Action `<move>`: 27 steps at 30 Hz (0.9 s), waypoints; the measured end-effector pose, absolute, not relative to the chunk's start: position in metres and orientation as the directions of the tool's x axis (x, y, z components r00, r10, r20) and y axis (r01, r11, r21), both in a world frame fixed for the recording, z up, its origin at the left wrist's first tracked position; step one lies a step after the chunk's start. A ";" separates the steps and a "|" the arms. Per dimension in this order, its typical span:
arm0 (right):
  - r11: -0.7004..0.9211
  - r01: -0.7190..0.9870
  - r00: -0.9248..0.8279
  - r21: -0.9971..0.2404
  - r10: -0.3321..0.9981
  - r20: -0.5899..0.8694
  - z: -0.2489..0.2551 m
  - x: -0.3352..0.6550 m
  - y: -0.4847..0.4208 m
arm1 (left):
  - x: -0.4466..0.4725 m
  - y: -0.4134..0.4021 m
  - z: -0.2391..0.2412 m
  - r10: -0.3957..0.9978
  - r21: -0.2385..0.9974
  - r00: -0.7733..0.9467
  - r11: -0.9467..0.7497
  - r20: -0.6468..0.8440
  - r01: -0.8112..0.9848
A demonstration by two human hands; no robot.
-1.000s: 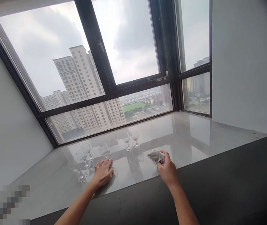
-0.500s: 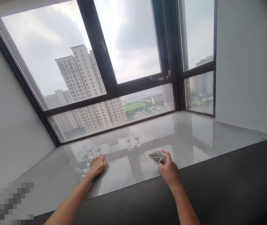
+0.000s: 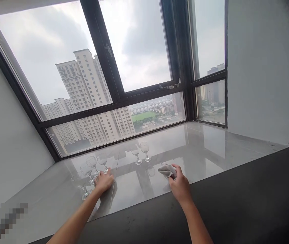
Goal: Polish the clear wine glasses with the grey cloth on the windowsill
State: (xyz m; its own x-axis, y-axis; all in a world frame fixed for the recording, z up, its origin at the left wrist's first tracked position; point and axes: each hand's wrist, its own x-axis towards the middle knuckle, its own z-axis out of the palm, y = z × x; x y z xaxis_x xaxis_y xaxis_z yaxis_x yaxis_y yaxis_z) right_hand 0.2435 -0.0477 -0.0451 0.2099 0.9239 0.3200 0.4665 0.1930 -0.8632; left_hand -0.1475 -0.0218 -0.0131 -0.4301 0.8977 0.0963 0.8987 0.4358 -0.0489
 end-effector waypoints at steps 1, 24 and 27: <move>0.192 0.473 0.213 -0.860 0.922 0.323 -0.045 0.243 -0.048 | -0.138 -0.024 -0.012 0.892 -0.045 -0.443 0.448 0.097 0.893; 0.186 0.493 0.234 -0.850 0.913 0.335 -0.045 0.243 -0.049 | -0.011 0.010 -0.012 0.998 0.044 -0.011 0.009 0.054 0.999; 0.213 0.471 0.218 -0.856 0.912 0.347 -0.046 0.244 -0.049 | -0.035 -0.012 -0.011 0.998 0.027 -0.034 0.033 0.049 0.999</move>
State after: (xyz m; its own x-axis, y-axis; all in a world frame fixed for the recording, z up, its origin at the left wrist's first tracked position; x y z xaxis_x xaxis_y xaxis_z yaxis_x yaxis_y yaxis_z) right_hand 0.2442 -0.0490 -0.0462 0.2181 0.9120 0.3473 0.4714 0.2132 -0.8558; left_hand -0.0352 -0.0123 -0.0106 -0.0341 0.9982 0.0488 0.9991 0.0328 0.0273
